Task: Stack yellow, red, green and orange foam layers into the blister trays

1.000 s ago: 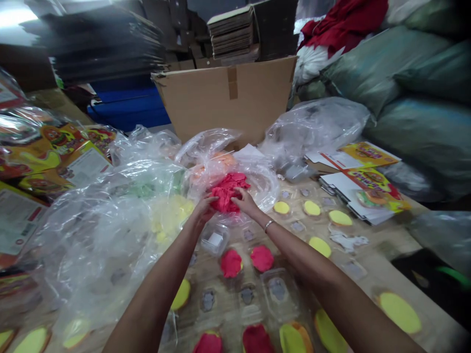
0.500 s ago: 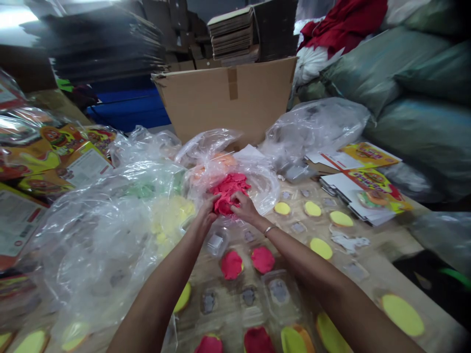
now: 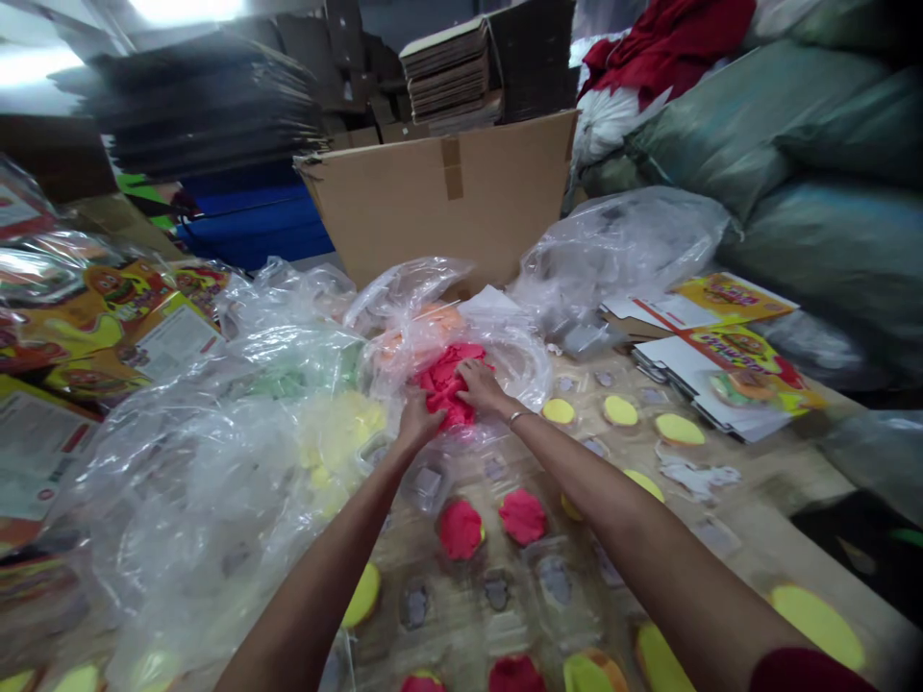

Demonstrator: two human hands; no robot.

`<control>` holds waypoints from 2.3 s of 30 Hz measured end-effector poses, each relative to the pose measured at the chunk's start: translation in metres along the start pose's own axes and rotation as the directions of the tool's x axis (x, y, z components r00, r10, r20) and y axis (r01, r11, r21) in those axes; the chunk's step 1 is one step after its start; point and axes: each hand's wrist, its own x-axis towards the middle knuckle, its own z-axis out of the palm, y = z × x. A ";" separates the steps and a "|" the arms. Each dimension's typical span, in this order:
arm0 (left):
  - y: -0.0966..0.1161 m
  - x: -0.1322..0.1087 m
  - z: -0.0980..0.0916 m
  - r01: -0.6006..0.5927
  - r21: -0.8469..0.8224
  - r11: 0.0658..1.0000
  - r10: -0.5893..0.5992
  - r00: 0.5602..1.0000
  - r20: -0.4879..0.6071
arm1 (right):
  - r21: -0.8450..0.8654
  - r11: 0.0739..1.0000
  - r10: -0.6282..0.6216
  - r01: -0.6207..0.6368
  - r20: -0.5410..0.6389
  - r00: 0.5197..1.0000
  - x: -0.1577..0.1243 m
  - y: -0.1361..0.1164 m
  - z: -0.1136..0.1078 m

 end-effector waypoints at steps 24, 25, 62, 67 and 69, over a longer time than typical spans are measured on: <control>0.067 -0.091 -0.009 0.249 -0.630 0.736 -0.091 0.958 0.273 | 0.732 0.664 0.008 -0.153 0.197 0.980 -0.071 -0.084 -0.075; 0.068 -0.101 -0.010 0.316 -0.671 0.671 -0.134 0.941 0.309 | 0.740 0.653 -0.007 -0.161 0.218 0.976 -0.078 -0.090 -0.079; 0.123 -0.229 0.079 0.296 -0.900 0.321 -0.248 0.943 0.221 | 0.832 0.429 0.365 -0.352 0.196 0.910 -0.270 -0.118 -0.120; 0.124 -0.229 0.064 0.350 -0.851 0.391 -0.374 0.906 0.201 | 0.890 0.255 0.347 -0.379 0.282 0.894 -0.282 -0.108 -0.132; 0.130 -0.236 0.064 0.435 -0.791 0.431 -0.298 0.896 0.330 | 0.892 0.226 0.337 -0.392 0.306 0.890 -0.285 -0.106 -0.134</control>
